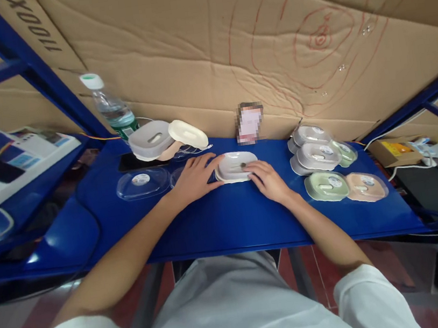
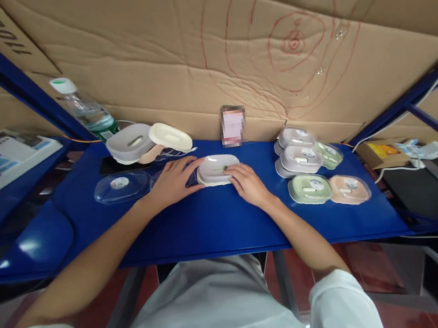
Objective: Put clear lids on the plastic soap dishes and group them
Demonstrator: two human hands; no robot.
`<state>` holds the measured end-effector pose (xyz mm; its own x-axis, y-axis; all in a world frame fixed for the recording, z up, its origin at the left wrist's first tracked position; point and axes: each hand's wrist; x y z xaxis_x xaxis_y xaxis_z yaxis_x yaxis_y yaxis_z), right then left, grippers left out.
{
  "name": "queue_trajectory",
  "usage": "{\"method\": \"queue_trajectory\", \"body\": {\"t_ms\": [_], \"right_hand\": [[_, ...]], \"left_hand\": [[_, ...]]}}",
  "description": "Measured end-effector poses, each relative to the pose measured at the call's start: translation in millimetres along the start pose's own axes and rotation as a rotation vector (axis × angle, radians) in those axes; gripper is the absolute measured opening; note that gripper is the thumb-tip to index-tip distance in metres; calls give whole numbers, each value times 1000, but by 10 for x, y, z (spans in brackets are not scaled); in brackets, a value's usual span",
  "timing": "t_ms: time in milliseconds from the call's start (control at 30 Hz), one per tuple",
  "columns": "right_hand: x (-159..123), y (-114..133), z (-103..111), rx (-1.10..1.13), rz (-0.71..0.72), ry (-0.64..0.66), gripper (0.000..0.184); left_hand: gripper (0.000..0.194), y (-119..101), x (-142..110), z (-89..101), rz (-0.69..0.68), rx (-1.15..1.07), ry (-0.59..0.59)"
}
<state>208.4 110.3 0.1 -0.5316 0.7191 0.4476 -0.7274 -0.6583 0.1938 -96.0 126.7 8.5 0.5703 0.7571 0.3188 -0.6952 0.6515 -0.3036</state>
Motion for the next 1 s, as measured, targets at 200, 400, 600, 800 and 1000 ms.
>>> {"method": "queue_trajectory", "body": {"t_ms": [200,400,600,800,1000], "right_hand": [[13,76,-110,-17,36,33,38],[26,-5,-126,-55,30,71,35],[19,-9,-110,-99,50,115,35],[11,37,-74,-117,21,154,36],[-40,10,-88,-228,-76,121,39]], "left_hand": [[69,134,-3,7,40,-39,122],[62,195,-13,-15,23,-79,97],[73,149,-42,-2,56,-94,138],[117,434,-161,202,221,-189,284],[111,723,-208,388,188,-344,234]]}}
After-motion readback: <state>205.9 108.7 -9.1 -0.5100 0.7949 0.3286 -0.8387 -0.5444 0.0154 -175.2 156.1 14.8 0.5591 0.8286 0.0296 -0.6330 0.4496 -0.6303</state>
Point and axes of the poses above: each hand's wrist, its own x-axis towards the middle knuckle, its own z-axis out of the back of the hand, y = z × x, and after that the axes turned 14 degrees about -x, right-handed
